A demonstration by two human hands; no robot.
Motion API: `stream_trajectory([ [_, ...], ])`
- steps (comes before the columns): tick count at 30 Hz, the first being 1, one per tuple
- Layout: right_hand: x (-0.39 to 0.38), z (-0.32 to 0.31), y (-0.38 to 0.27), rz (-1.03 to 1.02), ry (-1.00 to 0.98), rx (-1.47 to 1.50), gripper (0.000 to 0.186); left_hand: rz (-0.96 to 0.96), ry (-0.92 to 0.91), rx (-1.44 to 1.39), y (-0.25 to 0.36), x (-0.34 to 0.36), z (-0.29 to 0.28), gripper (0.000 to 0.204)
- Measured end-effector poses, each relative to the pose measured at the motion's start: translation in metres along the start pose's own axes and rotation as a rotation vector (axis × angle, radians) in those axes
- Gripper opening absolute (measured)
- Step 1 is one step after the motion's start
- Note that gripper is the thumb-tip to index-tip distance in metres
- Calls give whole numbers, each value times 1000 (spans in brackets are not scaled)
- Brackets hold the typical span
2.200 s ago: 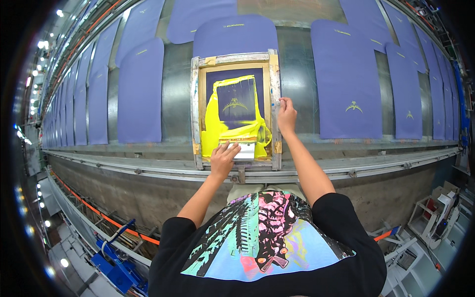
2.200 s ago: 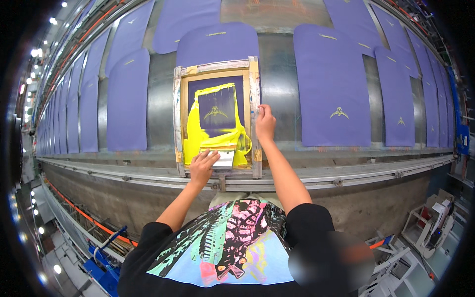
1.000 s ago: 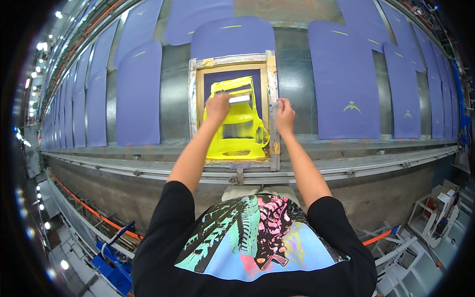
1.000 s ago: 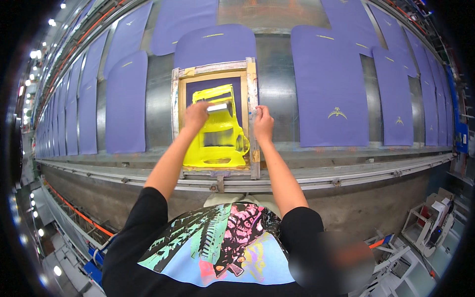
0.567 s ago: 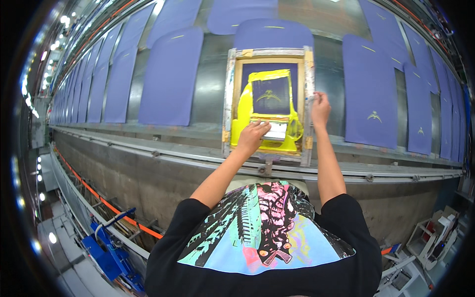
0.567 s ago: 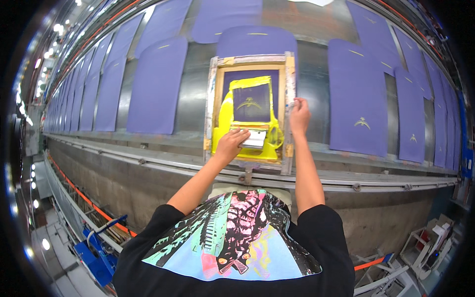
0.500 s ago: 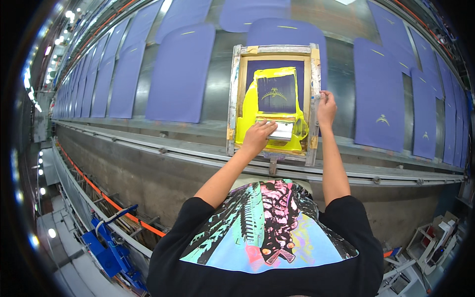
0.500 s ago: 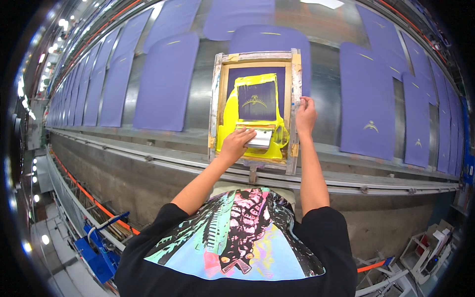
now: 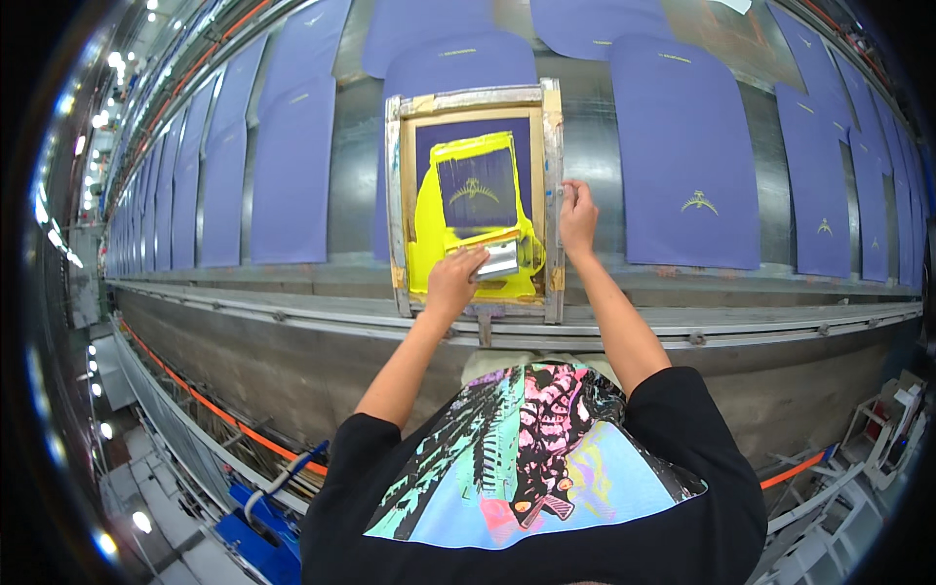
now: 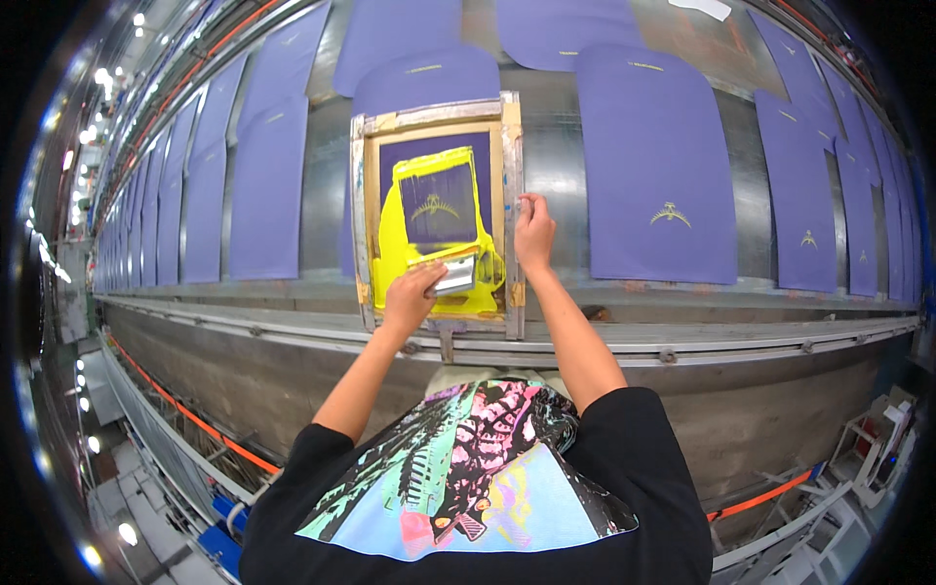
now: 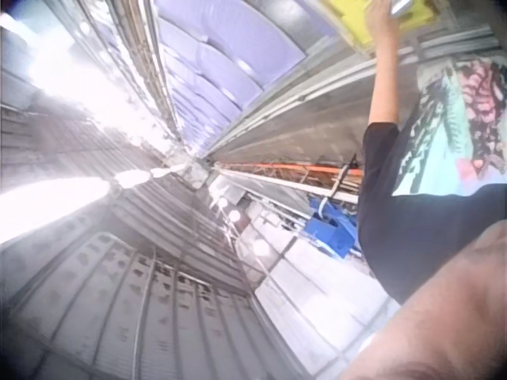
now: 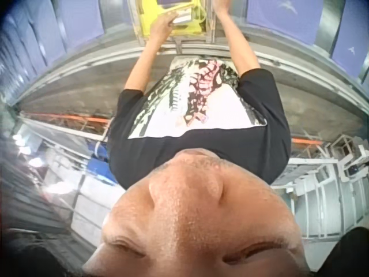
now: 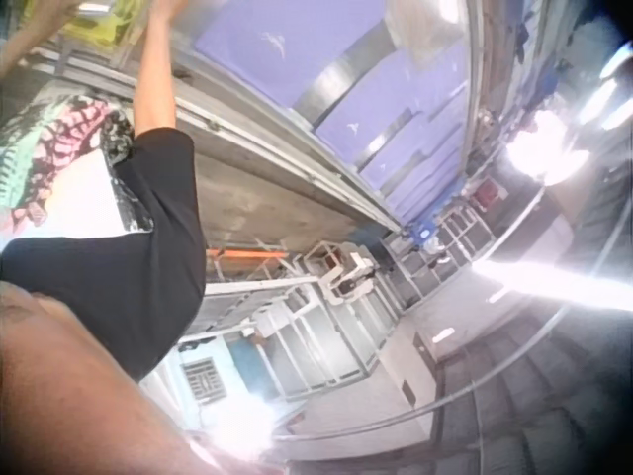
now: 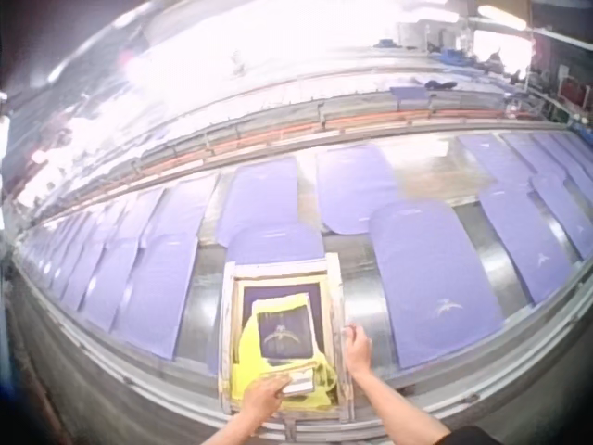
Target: The person uses a squeegee to pull yellow ink across a screen-printing frame, imprinting a design onto purple t-shirts laid out on a conveyor. After printing several shirts, the person carries the frame to a workbench and adds more yellow ink from a bottle.
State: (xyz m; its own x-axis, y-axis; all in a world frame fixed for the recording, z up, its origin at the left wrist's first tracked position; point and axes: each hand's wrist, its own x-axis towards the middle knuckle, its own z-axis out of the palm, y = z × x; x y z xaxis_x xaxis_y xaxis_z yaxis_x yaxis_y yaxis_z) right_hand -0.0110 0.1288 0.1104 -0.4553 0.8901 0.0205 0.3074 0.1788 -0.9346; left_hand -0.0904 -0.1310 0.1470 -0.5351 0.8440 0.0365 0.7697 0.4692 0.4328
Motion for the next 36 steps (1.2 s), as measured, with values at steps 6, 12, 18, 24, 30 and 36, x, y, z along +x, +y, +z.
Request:
stream_trajectory([
  [6, -30, -27, -67, 14, -48, -56, 19, -48, 49, 57, 32, -43, -68, 57],
  [12, -1, -16, -125, -74, 49, -63, 20, 59, 77, 43, 25, -51, -146, 61],
  [18, 94, 51, -199, -72, 75, -130, 20, 186, 237, 108, -57, 103, -199, 54],
  [24, 141, 110, -194, -28, 47, -150, 19, -186, -124, 7, -157, 342, -254, 34],
  [30, 163, 126, -162, -15, 19, -80, 20, -57, 136, 106, -151, 340, -194, 35],
  [36, 175, 105, -193, 33, 18, -113, 20, 172, 247, 136, -114, 239, -185, 31],
])
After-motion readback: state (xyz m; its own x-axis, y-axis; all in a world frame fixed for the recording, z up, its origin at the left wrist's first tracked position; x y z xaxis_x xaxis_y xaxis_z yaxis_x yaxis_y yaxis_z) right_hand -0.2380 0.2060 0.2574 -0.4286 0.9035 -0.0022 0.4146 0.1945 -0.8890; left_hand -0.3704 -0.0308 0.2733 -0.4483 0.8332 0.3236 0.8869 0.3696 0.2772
